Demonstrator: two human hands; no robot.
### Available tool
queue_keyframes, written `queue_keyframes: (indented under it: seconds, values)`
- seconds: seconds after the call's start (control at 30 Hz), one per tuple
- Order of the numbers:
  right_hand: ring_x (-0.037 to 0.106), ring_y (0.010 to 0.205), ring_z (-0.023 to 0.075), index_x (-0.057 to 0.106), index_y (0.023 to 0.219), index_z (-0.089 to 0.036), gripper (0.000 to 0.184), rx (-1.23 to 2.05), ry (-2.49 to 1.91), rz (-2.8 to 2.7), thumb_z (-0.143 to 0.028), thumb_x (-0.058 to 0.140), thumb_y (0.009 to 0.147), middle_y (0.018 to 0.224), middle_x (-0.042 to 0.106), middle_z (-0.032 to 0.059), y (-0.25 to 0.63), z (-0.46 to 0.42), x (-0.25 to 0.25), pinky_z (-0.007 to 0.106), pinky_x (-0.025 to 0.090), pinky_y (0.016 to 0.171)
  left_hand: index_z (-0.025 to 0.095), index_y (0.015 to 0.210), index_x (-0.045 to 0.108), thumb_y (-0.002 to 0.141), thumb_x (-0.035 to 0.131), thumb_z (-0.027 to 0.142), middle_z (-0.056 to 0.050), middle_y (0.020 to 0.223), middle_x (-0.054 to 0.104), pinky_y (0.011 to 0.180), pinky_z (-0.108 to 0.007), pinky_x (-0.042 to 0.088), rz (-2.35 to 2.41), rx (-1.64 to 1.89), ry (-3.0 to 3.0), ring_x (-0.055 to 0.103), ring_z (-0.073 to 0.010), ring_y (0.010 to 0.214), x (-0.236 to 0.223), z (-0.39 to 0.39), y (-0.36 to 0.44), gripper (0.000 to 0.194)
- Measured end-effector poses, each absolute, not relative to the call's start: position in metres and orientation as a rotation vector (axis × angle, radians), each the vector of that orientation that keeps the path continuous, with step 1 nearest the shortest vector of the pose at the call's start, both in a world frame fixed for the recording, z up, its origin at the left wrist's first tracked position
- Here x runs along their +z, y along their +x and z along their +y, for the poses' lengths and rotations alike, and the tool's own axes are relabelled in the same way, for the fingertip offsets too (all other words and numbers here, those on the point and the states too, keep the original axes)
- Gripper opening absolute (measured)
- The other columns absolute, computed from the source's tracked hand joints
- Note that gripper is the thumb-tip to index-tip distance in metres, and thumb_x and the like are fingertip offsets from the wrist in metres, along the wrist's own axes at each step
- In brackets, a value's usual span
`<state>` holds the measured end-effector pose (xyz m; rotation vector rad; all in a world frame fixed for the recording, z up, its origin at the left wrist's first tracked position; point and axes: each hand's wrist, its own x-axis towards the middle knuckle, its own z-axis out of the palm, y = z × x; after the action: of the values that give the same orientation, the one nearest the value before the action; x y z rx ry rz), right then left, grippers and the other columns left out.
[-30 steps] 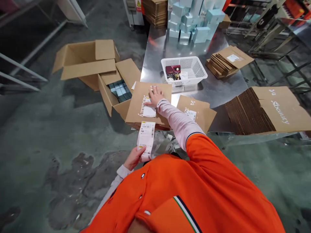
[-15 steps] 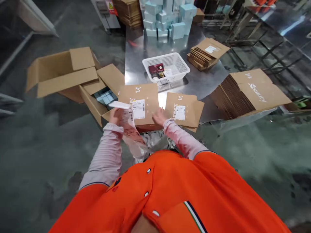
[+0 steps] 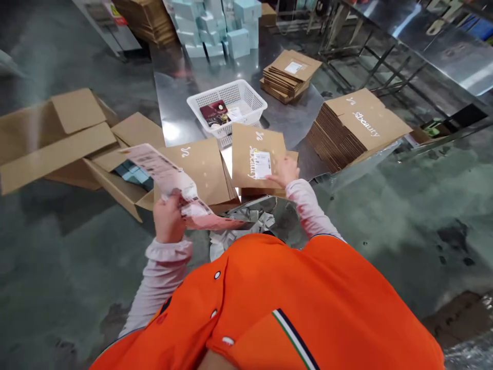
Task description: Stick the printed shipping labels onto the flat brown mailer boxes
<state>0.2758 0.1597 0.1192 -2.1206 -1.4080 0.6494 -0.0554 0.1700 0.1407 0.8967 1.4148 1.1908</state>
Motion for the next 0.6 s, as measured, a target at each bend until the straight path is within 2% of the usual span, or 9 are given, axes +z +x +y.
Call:
queue_keyframes:
  seconds: [0.07,0.1,0.17,0.23,0.3,0.37,0.47,0.6]
  values:
    - [0.052,0.121,0.034,0.048,0.135,-0.009,0.107,0.964,-1.788,-1.645,-0.05,0.089,0.046,0.134,0.051,0.0231,0.223,0.156,0.12,0.048,0.044,0.103,0.014,0.09,0.067,0.076,0.067,0.048,-0.005,0.08,0.068,0.066,-0.028,0.05,1.393,1.172,0.89,0.063,-0.0175,0.071,0.134,0.154,-0.044,0.036]
    - [0.055,0.117,0.0303,0.046,0.136,-0.011,0.104,1.121,-1.581,-1.672,-0.053,0.087,0.05,0.132,0.053,0.02,0.193,0.154,0.118,0.044,0.047,0.099,0.014,0.087,0.068,0.073,0.07,0.048,-0.006,0.079,0.068,0.066,-0.028,0.05,1.365,1.122,0.913,0.063,-0.0178,0.071,0.132,0.147,-0.04,0.037]
    - [0.061,0.106,0.0239,0.051,0.131,-0.013,0.083,1.279,-1.326,-1.531,-0.06,0.074,0.066,0.122,0.061,0.0143,0.141,0.15,0.113,0.039,0.051,0.092,0.014,0.084,0.07,0.069,0.075,0.048,-0.006,0.079,0.069,0.069,-0.027,0.05,1.29,1.035,0.996,0.064,-0.0188,0.074,0.133,0.139,-0.039,0.037]
    - [0.064,0.094,0.021,0.061,0.115,-0.013,0.065,1.344,-1.249,-1.42,-0.063,0.065,0.075,0.105,0.068,0.0104,0.109,0.145,0.11,0.036,0.053,0.087,0.015,0.087,0.071,0.068,0.077,0.045,-0.006,0.085,0.07,0.076,-0.027,0.05,1.243,1.083,1.056,0.064,-0.0191,0.083,0.139,0.137,-0.045,0.036]
    - [0.065,0.088,0.0203,0.067,0.104,-0.013,0.058,1.432,-1.203,-1.467,-0.06,0.071,0.07,0.095,0.07,0.0077,0.098,0.146,0.112,0.035,0.054,0.084,0.015,0.085,0.071,0.066,0.078,0.043,-0.006,0.086,0.071,0.077,-0.026,0.049,1.28,1.203,1.037,0.063,-0.0181,0.083,0.145,0.139,-0.053,0.034]
    - [0.066,0.085,0.02,0.069,0.101,-0.015,0.053,1.48,-1.16,-1.557,-0.053,0.078,0.065,0.092,0.072,0.0056,0.1,0.154,0.123,0.033,0.054,0.08,0.015,0.077,0.071,0.065,0.078,0.045,-0.005,0.077,0.069,0.071,-0.026,0.048,1.36,1.244,0.991,0.061,-0.0169,0.074,0.149,0.14,-0.06,0.033]
    - [0.067,0.082,0.0184,0.073,0.094,-0.016,0.036,1.409,-1.175,-1.655,-0.045,0.075,0.071,0.089,0.073,0.004,0.103,0.175,0.146,0.03,0.053,0.076,0.015,0.064,0.065,0.064,0.078,0.048,-0.002,0.063,0.062,0.06,-0.024,0.043,1.46,1.244,0.962,0.053,-0.0133,0.062,0.144,0.136,-0.063,0.035]
    - [0.066,0.07,0.0144,0.073,0.079,-0.016,0.024,1.393,-1.195,-1.73,-0.039,0.073,0.074,0.076,0.072,0.0027,0.091,0.196,0.155,0.025,0.052,0.067,0.018,0.052,0.047,0.067,0.075,0.05,0.004,0.05,0.044,0.05,-0.021,0.033,1.556,1.401,0.895,0.038,-0.0084,0.051,0.127,0.131,-0.058,0.046]
